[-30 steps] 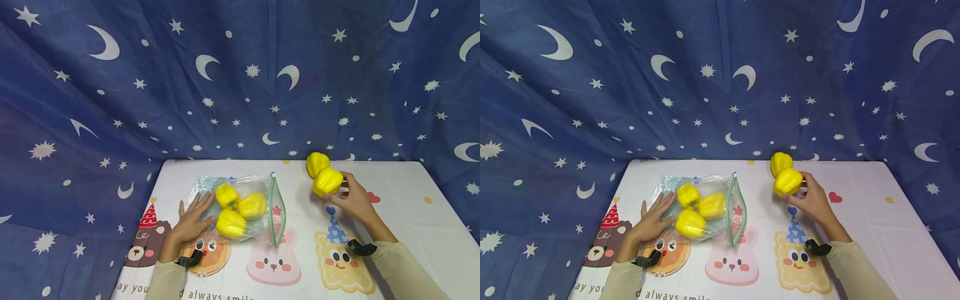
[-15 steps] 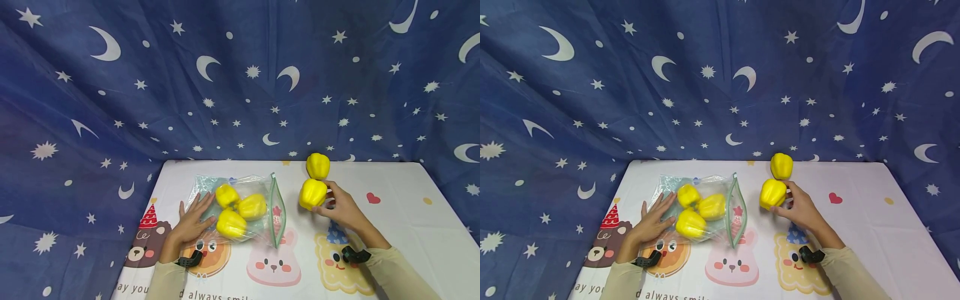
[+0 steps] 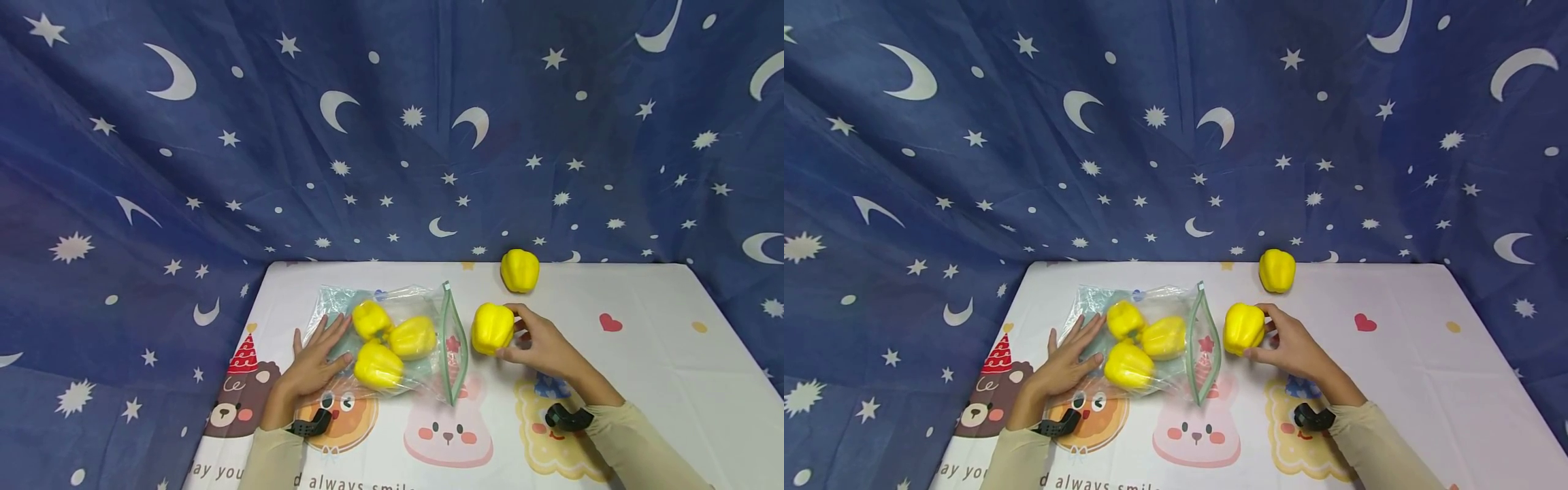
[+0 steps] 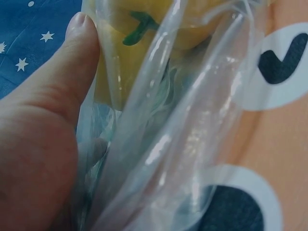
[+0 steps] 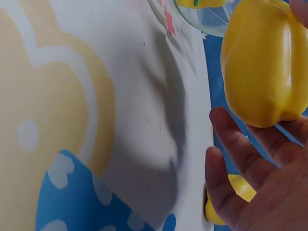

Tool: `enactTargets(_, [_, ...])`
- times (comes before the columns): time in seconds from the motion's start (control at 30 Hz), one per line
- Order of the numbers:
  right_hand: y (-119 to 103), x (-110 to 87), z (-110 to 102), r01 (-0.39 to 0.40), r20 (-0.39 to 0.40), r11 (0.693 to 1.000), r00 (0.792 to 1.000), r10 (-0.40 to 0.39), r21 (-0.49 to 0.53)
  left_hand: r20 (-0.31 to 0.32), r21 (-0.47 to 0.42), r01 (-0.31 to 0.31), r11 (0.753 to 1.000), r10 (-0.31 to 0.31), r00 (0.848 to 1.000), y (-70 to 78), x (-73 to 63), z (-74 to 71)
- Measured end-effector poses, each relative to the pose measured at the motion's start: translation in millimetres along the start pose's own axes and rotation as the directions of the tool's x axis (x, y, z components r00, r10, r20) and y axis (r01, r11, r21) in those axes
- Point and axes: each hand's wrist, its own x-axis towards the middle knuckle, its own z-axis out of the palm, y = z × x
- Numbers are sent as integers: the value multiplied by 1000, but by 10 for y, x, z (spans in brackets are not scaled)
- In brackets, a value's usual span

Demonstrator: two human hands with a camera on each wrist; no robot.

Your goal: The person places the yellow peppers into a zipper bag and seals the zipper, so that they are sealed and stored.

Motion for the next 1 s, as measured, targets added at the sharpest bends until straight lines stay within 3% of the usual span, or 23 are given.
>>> enactTargets(0.77, [-168,97,193,104,51,986,992,-111,130,-1,-13,0,1000,0,1000,-25,-16,-3])
enactTargets(1.0, [-218,113,268,91,104,987,989,-105,131,2,-37,-16,999,16,1000,-2,-7,-22])
